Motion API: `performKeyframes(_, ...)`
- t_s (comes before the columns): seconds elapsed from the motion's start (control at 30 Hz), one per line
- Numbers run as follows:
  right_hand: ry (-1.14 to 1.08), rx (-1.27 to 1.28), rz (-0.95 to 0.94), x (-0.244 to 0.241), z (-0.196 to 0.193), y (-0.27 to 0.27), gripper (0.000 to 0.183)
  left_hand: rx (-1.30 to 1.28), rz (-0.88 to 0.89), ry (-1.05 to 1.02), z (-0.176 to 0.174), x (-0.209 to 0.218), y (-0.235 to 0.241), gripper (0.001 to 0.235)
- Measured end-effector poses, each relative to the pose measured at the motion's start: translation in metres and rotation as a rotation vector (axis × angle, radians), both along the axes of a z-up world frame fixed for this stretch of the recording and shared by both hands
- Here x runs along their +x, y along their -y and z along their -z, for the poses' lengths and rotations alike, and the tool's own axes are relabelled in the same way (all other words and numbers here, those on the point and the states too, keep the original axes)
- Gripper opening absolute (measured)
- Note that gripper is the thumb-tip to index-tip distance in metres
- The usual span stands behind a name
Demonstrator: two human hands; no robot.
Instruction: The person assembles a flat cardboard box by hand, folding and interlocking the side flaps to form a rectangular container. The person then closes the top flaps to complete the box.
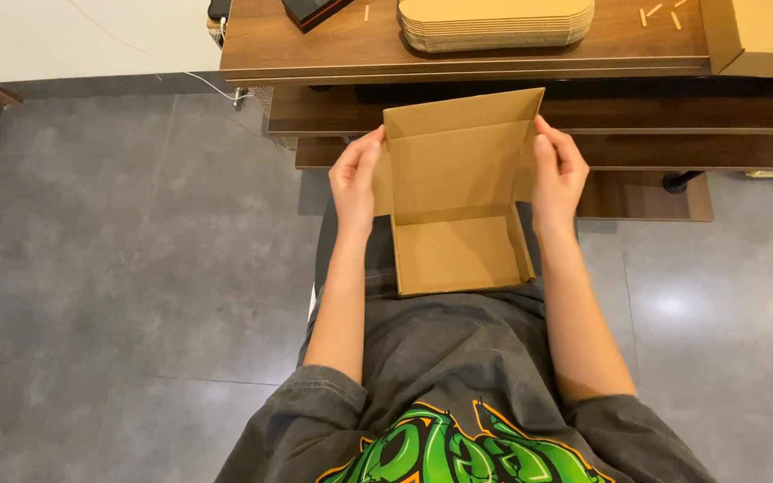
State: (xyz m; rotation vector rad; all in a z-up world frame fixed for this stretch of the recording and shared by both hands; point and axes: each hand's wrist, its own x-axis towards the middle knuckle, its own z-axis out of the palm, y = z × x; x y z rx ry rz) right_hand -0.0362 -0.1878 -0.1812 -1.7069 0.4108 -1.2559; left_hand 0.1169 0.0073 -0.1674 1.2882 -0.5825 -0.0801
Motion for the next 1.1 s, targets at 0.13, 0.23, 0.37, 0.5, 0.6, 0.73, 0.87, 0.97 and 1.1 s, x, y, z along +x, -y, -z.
performKeyframes(0.13,0.049,0.302,-0.197,0.0,-0.009,-0.01,0.025,-0.073,0.104,-0.251,-0.011,-0.014,-0.001,0.026)
performKeyframes(0.23,0.161,0.473,-0.379,0.0,-0.005,-0.019,0.034,-0.081,0.137,-0.256,-0.026,-0.034,0.006,0.044)
performKeyframes(0.37,0.317,0.719,-0.55,0.004,0.029,-0.013,0.043,-0.129,0.157,-0.241,-0.032,-0.049,0.015,0.055)
performKeyframes(0.5,0.251,0.732,-0.517,0.004,0.05,0.001,0.037,-0.246,0.198,-0.299,-0.006,-0.038,0.012,0.047)
performKeyframes(0.6,0.232,0.766,-0.539,-0.003,0.037,-0.005,0.044,-0.298,0.238,-0.373,0.023,-0.026,-0.003,0.037)
performKeyframes(0.73,0.112,0.679,-0.592,-0.029,0.06,0.008,0.052,-0.005,0.316,-0.348,0.048,-0.028,-0.034,0.054)
performKeyframes(0.87,-0.189,0.414,-0.572,-0.059,0.037,0.006,0.058,0.212,0.494,-0.049,0.053,-0.037,-0.057,0.047)
performKeyframes(0.97,-0.137,0.42,-0.517,-0.074,0.046,-0.021,0.039,0.262,0.501,0.048,0.069,-0.04,-0.066,0.046)
performKeyframes(1.1,-0.036,0.332,-0.23,-0.043,0.067,-0.037,0.027,0.284,0.249,0.131,0.074,-0.048,-0.045,0.052)
